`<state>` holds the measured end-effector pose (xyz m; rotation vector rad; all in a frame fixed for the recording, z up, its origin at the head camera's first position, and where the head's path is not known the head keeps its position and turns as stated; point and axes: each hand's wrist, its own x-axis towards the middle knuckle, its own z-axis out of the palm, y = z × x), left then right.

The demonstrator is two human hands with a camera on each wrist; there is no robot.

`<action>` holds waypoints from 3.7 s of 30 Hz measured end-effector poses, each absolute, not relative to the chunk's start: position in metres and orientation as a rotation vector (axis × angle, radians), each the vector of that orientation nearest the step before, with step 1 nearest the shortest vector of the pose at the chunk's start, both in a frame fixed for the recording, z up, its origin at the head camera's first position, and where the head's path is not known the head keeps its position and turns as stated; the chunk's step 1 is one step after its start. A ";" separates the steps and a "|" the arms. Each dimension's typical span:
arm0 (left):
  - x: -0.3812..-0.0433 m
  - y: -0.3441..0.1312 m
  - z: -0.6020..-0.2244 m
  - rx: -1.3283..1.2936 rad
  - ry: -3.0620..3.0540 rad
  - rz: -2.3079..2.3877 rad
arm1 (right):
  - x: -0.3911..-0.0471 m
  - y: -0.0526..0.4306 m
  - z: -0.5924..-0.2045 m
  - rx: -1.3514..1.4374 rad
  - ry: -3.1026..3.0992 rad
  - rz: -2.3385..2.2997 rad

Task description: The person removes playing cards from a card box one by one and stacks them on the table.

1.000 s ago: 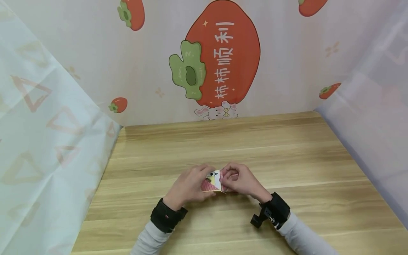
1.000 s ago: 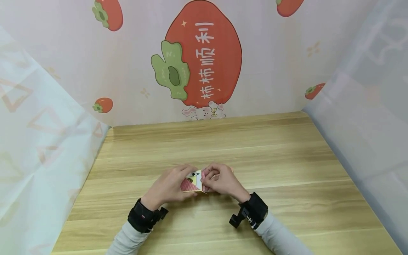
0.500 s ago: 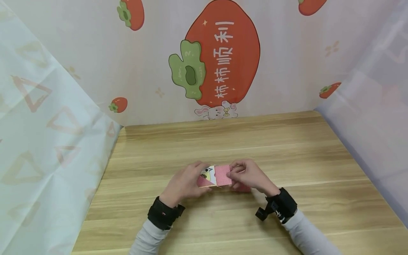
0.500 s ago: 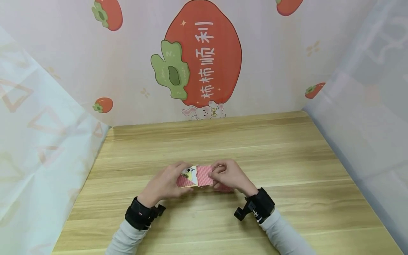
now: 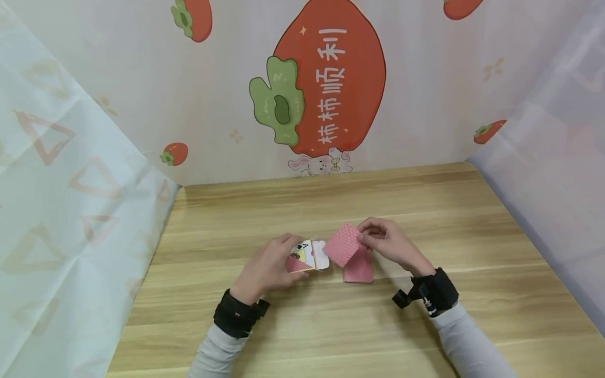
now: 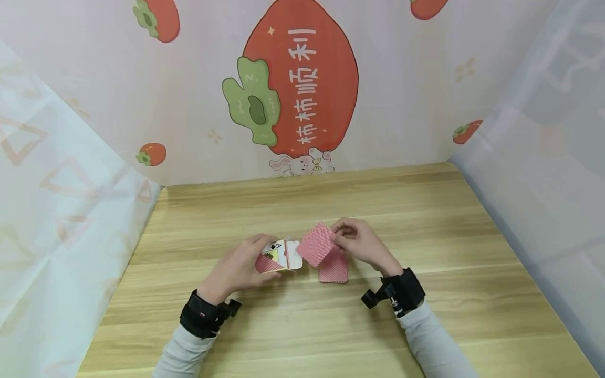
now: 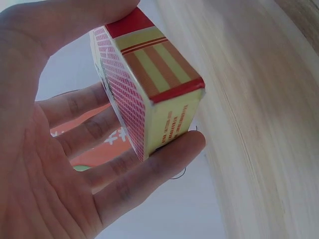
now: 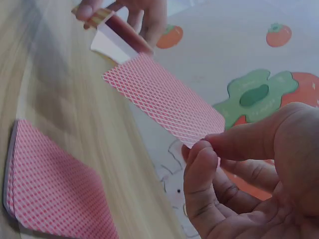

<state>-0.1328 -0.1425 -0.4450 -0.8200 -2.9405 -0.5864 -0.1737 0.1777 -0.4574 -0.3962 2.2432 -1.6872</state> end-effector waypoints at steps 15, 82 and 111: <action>-0.134 -0.141 -0.446 -0.842 -2.923 -0.592 | -0.192 0.196 -0.488 -0.211 2.321 -1.575; -0.123 -0.119 -0.453 -1.035 -2.846 -0.567 | -0.137 0.119 -0.476 -0.669 2.206 -1.698; -0.125 -0.129 -0.447 -0.903 -2.934 -0.580 | -0.146 0.139 -0.457 -0.390 2.064 -1.630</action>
